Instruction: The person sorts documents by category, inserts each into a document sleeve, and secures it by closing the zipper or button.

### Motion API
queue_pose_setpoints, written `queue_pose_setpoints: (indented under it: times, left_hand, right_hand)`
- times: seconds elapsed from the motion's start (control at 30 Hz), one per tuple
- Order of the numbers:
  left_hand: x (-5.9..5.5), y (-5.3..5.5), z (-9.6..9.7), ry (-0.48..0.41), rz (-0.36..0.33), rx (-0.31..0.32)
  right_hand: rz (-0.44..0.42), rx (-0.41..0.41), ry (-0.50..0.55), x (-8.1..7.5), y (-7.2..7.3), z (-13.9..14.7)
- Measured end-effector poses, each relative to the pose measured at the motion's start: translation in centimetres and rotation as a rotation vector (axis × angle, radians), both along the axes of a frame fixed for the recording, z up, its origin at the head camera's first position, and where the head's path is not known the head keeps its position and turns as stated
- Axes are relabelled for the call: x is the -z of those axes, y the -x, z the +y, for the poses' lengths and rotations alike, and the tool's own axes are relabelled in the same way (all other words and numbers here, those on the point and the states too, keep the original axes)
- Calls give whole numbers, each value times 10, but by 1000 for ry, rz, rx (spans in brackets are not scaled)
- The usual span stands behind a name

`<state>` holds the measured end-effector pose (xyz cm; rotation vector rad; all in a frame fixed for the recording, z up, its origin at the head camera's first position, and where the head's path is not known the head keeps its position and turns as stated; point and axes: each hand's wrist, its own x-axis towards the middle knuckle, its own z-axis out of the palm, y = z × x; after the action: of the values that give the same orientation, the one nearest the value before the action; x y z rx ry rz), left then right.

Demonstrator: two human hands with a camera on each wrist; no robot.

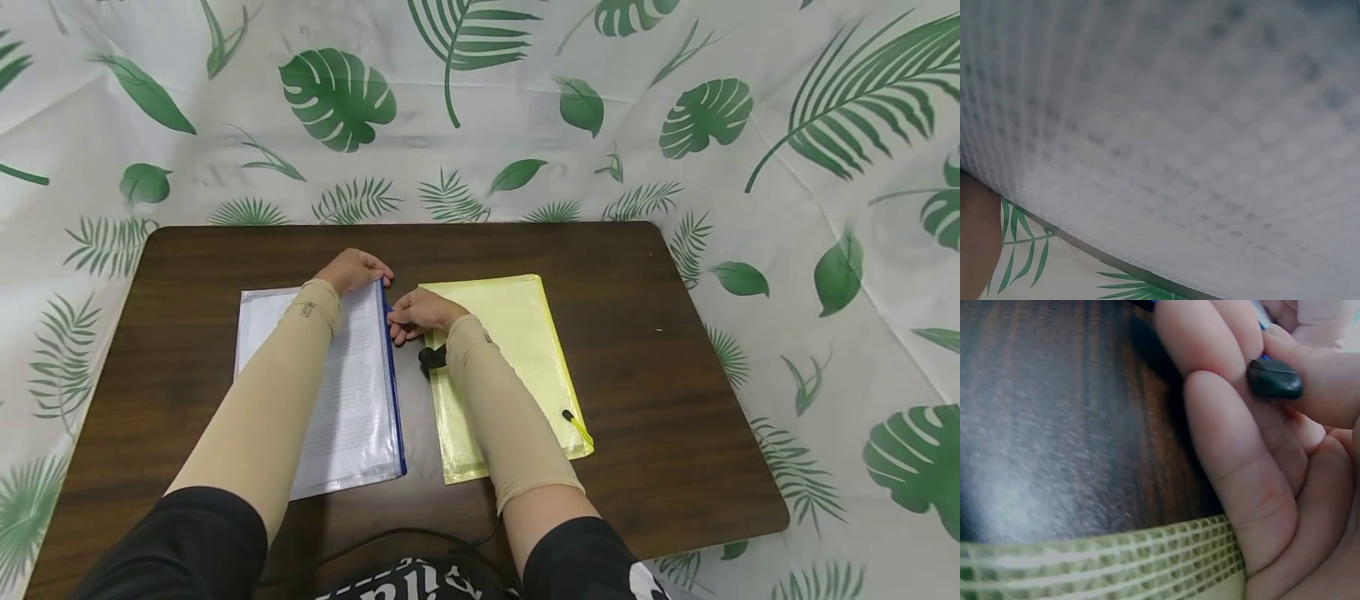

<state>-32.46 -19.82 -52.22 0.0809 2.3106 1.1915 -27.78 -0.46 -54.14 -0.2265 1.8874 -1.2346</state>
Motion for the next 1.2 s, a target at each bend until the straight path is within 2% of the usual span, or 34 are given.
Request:
queue_pose_setpoints:
  times: [0.23, 0.37, 0.53, 0.73, 0.97, 1.1, 1.2]
  left_hand:
    - [3, 0, 2, 8, -9, -19]
    - [0, -5, 0, 2, -15, -15]
    - [-1, -4, 0, 17, -19, -7]
    - [-3, -9, 1, 7, 8, 13]
    - [4, -13, 1, 5, 28, 32]
    - [-4, -11, 3, 3, 48, 26]
    - [-4, -15, 1, -12, 56, 17]
  right_hand:
    - [19, 28, -8, 0, -5, -2]
    - [17, 21, -10, 0, -7, -2]
    - [19, 22, -4, 0, -7, -2]
    - [2, 49, 7, 1, -10, 0]
    - [3, 44, 7, 2, -17, 0]
    - [43, 37, 2, -3, -15, 2]
    - [46, 22, -13, 1, -20, -1]
